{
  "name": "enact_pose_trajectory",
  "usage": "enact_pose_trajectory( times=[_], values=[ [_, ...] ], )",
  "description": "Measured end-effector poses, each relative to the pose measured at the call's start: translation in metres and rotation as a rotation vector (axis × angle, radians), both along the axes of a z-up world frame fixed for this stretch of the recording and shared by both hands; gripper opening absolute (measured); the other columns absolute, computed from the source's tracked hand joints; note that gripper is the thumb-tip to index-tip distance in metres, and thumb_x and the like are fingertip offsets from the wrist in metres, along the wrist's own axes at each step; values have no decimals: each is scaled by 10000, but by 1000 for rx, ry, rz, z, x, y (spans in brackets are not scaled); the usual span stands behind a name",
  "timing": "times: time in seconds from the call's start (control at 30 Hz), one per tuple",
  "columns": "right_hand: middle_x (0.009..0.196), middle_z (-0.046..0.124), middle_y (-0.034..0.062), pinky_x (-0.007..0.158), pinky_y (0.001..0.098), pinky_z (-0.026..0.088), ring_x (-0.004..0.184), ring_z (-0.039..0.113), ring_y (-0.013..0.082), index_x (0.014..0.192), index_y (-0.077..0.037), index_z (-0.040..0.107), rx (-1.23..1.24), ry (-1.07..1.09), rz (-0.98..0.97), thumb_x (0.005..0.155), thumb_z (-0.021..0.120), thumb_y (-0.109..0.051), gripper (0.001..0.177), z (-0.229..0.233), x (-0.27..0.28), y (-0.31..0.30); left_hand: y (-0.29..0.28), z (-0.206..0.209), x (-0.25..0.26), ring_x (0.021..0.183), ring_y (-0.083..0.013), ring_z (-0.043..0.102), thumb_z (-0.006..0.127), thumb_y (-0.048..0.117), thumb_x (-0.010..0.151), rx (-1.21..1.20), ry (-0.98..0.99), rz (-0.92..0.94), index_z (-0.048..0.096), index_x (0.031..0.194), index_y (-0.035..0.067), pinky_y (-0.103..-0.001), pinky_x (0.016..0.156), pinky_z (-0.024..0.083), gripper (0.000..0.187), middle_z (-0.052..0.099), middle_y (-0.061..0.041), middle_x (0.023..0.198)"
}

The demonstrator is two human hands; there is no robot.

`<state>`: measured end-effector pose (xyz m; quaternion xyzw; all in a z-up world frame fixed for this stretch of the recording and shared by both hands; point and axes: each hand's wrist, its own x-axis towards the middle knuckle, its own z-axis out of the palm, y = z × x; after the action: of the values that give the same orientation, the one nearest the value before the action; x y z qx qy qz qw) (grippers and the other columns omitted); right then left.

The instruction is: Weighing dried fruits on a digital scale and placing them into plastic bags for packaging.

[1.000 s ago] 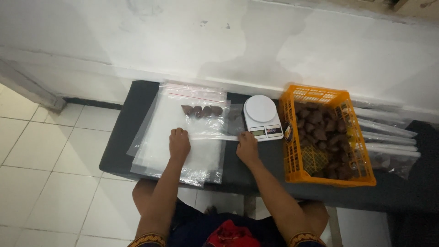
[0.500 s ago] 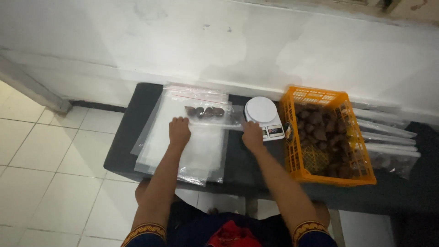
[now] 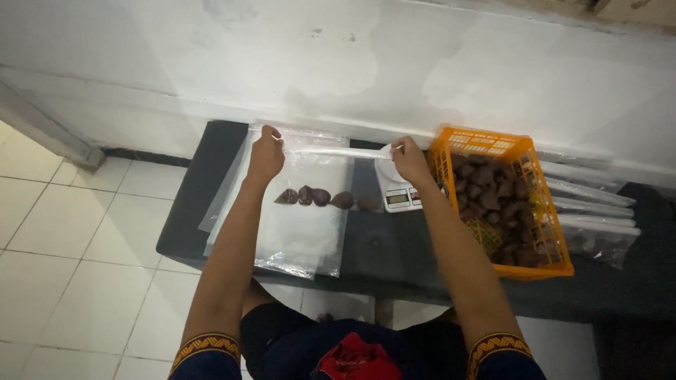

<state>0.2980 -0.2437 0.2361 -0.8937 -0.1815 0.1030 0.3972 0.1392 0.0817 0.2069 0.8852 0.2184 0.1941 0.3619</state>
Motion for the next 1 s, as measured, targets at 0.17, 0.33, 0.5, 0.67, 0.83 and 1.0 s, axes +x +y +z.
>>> enact_pose_trajectory(
  times=[0.17,0.33,0.5,0.67,0.83,1.0],
  values=[
    [896,711,69,848,423,506,927,675,261,1151,-170,639,39,12,-44,975,545,-240,211,-16,-6,-1,-3,-9,-10,944,-326,727,549,93,1034,23,41,6,514,1143,70,-443,815,577,117,750,-162,983],
    [949,702,166,920,497,497,1013,662,363,1135,-129,644,-1,39,-21,956,572,-248,227,-97,-18,-16,-3,-113,-37,923,-398,721,551,83,1023,48,126,-28,544,1049,36,-518,795,559,54,732,-232,960],
    [1019,726,130,917,448,543,1041,705,314,1093,-109,678,-224,146,-3,946,592,-190,189,-161,-68,-33,-20,-215,-82,893,-360,727,582,110,977,-10,334,-33,629,993,50,-443,759,575,78,717,-180,898],
    [987,649,156,830,452,566,931,692,353,988,-50,658,-126,-241,39,923,651,-88,76,-180,-97,-40,-55,-196,-110,941,-346,669,602,96,935,337,238,6,634,976,80,-412,743,567,55,648,-142,993],
    [946,588,148,805,462,512,899,618,357,946,-41,685,-57,-660,143,987,582,-83,119,-206,-101,-44,-70,-206,-108,1031,-322,617,651,9,881,573,176,-94,672,1054,90,-378,817,528,193,609,-132,1099],
    [1099,638,81,917,417,504,1083,612,269,1112,-91,707,-176,-704,366,945,600,-96,198,-200,-119,-48,-81,-225,-115,1140,-255,628,670,16,869,550,290,-192,667,1160,87,-363,967,490,299,646,-91,1135]
  ],
)
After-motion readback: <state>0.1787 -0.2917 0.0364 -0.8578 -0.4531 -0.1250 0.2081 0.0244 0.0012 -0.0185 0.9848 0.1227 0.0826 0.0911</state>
